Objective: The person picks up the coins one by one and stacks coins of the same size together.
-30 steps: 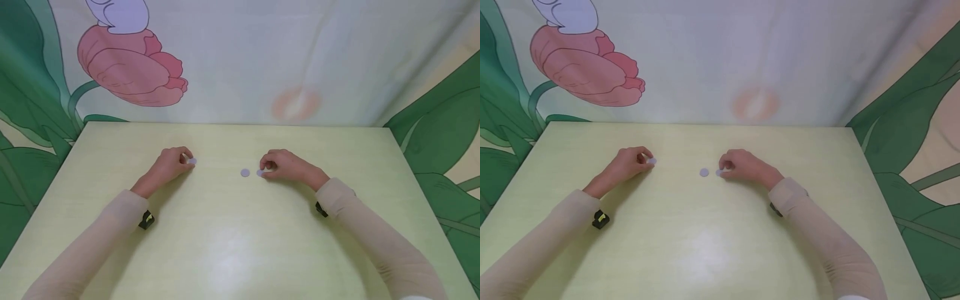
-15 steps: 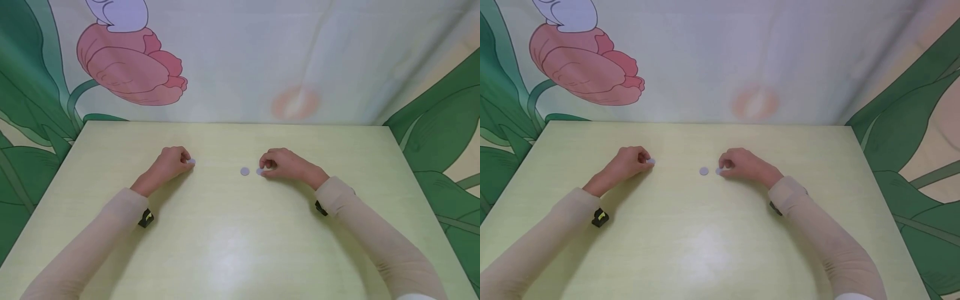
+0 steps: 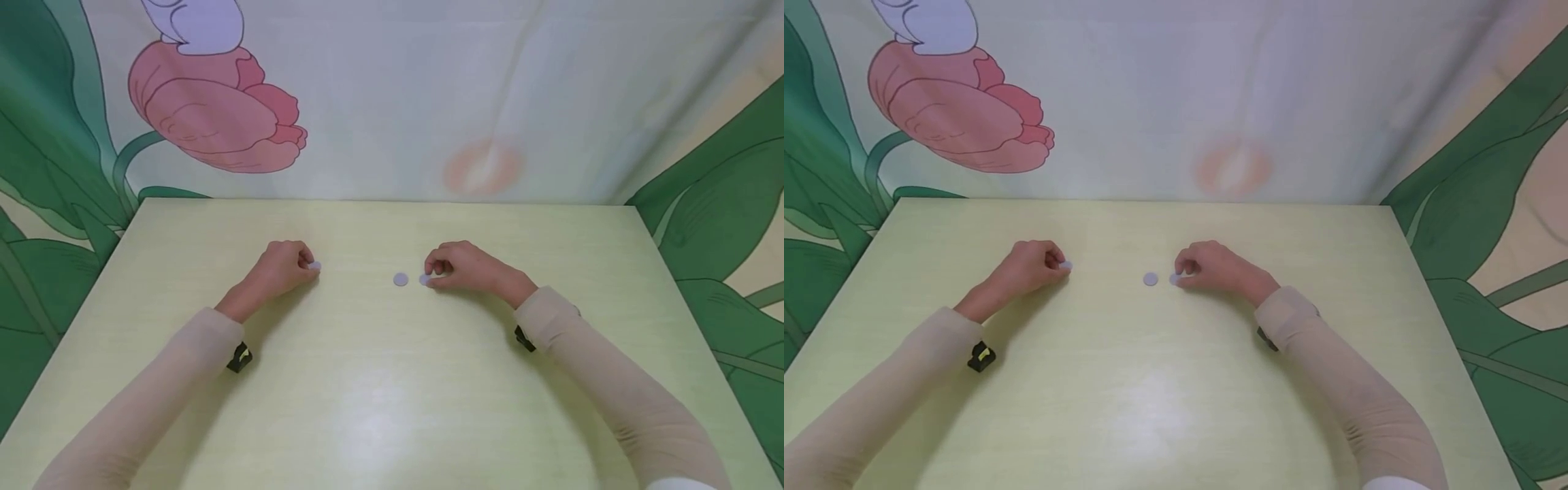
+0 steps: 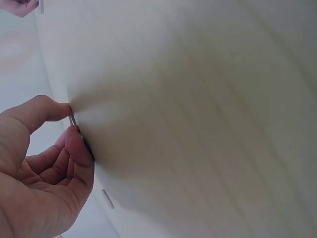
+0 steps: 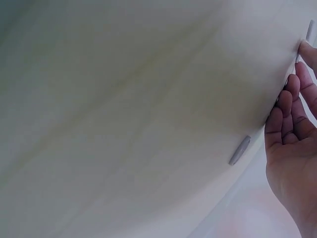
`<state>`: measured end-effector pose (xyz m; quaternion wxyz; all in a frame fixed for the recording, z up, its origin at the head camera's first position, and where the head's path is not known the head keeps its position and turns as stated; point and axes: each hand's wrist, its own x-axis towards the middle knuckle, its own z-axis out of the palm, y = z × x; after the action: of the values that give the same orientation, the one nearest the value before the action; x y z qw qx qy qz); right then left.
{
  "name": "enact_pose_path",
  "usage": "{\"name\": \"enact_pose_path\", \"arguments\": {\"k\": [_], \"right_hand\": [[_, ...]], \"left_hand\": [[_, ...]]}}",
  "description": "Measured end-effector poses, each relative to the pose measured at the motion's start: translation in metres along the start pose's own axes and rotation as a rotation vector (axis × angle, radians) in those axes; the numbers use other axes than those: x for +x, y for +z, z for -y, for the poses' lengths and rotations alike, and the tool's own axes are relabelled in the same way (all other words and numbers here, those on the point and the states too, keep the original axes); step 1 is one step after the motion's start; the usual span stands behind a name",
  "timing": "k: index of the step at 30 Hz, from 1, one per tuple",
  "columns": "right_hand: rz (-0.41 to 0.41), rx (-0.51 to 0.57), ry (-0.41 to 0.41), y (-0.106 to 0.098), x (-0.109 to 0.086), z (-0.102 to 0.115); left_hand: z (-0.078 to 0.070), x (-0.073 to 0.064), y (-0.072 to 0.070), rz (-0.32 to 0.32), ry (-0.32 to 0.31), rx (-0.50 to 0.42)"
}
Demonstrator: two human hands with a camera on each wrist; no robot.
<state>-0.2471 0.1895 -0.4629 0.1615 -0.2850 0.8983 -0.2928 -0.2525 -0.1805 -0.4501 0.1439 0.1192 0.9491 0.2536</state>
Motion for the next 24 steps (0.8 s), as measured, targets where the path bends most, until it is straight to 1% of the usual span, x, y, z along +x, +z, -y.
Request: {"name": "enact_pose_path", "arguments": {"k": [6,12,20,24], "right_hand": [[-0.004,-0.009,-0.001,0.003,0.002,-0.002],[-0.012,-0.027,-0.008,0.003,0.002,-0.001],[-0.001,-0.022,0.0,0.002,0.002,-0.001],[0.001,-0.027,0.003,0.001,0.002,-0.001]], "left_hand": [[0.0,-0.001,0.003,-0.015,0.034,-0.016],[-0.006,-0.002,0.005,-0.027,0.047,-0.035],[-0.013,-0.002,0.009,-0.071,0.062,-0.015],[-0.018,-0.002,0.011,-0.08,0.081,-0.02]]}}
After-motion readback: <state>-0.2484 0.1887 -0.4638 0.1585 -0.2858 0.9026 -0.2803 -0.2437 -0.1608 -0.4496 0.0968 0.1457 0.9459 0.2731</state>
